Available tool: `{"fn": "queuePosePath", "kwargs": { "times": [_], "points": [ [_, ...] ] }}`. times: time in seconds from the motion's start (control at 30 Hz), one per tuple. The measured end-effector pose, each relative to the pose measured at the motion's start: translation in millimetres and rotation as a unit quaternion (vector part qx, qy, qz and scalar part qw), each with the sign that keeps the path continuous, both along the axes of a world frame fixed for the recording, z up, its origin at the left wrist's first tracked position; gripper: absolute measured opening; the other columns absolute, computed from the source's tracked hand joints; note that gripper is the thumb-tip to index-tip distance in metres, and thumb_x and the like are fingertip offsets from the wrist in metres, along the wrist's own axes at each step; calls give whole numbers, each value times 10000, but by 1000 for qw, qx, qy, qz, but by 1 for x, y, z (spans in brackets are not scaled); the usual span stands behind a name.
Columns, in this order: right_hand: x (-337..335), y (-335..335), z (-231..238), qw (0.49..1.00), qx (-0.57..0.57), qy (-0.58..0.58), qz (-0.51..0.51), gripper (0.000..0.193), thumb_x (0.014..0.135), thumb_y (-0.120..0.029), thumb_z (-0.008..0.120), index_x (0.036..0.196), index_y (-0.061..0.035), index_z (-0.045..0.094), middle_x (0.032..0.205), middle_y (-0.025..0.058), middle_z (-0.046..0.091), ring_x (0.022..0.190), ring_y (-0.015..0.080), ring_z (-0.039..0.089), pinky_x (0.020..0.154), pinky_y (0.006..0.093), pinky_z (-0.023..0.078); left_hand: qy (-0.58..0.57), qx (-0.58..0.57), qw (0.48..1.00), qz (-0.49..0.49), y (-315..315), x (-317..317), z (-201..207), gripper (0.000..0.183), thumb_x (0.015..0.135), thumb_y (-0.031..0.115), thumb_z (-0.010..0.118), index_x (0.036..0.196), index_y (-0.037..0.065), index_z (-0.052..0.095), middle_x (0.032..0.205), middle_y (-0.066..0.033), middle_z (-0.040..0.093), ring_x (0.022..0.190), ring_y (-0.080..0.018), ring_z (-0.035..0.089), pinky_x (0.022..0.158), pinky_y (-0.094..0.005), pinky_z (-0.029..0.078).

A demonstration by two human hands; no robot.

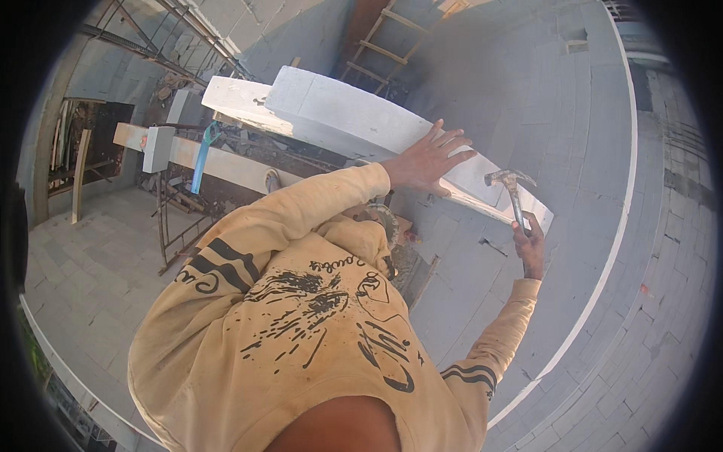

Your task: The person applies adhesive to a white styrofoam panel using a trowel, positions the panel on a scaffold, taps it with a hammer, measures it with a tape measure, and cuts it with a hand saw.

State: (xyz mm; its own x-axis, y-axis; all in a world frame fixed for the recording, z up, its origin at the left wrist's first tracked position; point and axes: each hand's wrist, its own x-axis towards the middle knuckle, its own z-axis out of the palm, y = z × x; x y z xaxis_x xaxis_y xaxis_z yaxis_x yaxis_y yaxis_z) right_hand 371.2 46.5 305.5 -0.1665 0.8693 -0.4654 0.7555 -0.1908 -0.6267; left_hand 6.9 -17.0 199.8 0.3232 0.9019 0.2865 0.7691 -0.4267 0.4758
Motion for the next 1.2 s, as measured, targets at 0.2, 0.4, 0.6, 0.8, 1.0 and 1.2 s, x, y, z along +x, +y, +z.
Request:
{"fn": "queuePosePath", "kwargs": {
  "times": [0.2, 0.4, 0.6, 0.8, 1.0, 1.2],
  "points": [
    [12, 74, -36, 979, 66, -71, 181, 325, 912, -237, 775, 1176, -58, 711, 770, 17, 607, 666, 154, 563, 615, 326, 466, -92, 18, 986, 140, -108, -115, -16, 637, 901, 456, 740, 1401, 96, 577, 1378, -118, 585, 1422, -312, 436, 1258, -562, 243],
    [-3, 106, -55, 888, 243, -204, 333, 333, 858, -93, 762, 1185, -45, 723, 1134, 170, 686, 1076, 374, 645, 948, 468, 503, -54, -82, 900, 425, -264, -203, -56, 429, 897, 353, 749, 1237, 97, 696, 1274, -142, 669, 1304, -331, 547, 1194, -495, 353],
    [-17, 95, -65, 878, 355, -172, 270, 436, 831, -69, 782, 1261, -70, 711, 1109, 171, 697, 1064, 357, 663, 907, 439, 532, -255, -261, 713, 599, -365, -195, -125, 425, 892, 357, 731, 1177, 41, 728, 1149, -144, 752, 1083, -330, 694, 1030, -432, 516],
    [-76, 79, -49, 894, 369, -101, 232, 252, 949, -113, 696, 1190, -49, 729, 1071, 163, 727, 980, 316, 693, 871, 422, 546, -349, -512, 521, 586, -466, -169, -235, 464, 892, 452, 680, 1117, 55, 760, 1066, -84, 770, 961, -211, 728, 861, -350, 556],
    [-168, 20, -20, 914, 356, 42, 189, 220, 1003, -218, 709, 979, -2, 743, 800, 97, 712, 740, 184, 649, 749, 351, 538, -346, -518, 546, 560, -464, -172, -235, 404, 903, 417, 689, 1081, 62, 767, 1025, -60, 763, 929, -181, 709, 852, -336, 543],
    [-236, -23, -24, 904, 327, 53, 271, 259, 967, -179, 753, 805, 4, 670, 685, 58, 653, 626, 137, 575, 637, 316, 475, -428, -394, 518, 627, -425, -212, -217, 416, 897, 392, 704, 1167, 79, 762, 1077, -59, 768, 991, -172, 708, 916, -324, 532]
  ]
}}
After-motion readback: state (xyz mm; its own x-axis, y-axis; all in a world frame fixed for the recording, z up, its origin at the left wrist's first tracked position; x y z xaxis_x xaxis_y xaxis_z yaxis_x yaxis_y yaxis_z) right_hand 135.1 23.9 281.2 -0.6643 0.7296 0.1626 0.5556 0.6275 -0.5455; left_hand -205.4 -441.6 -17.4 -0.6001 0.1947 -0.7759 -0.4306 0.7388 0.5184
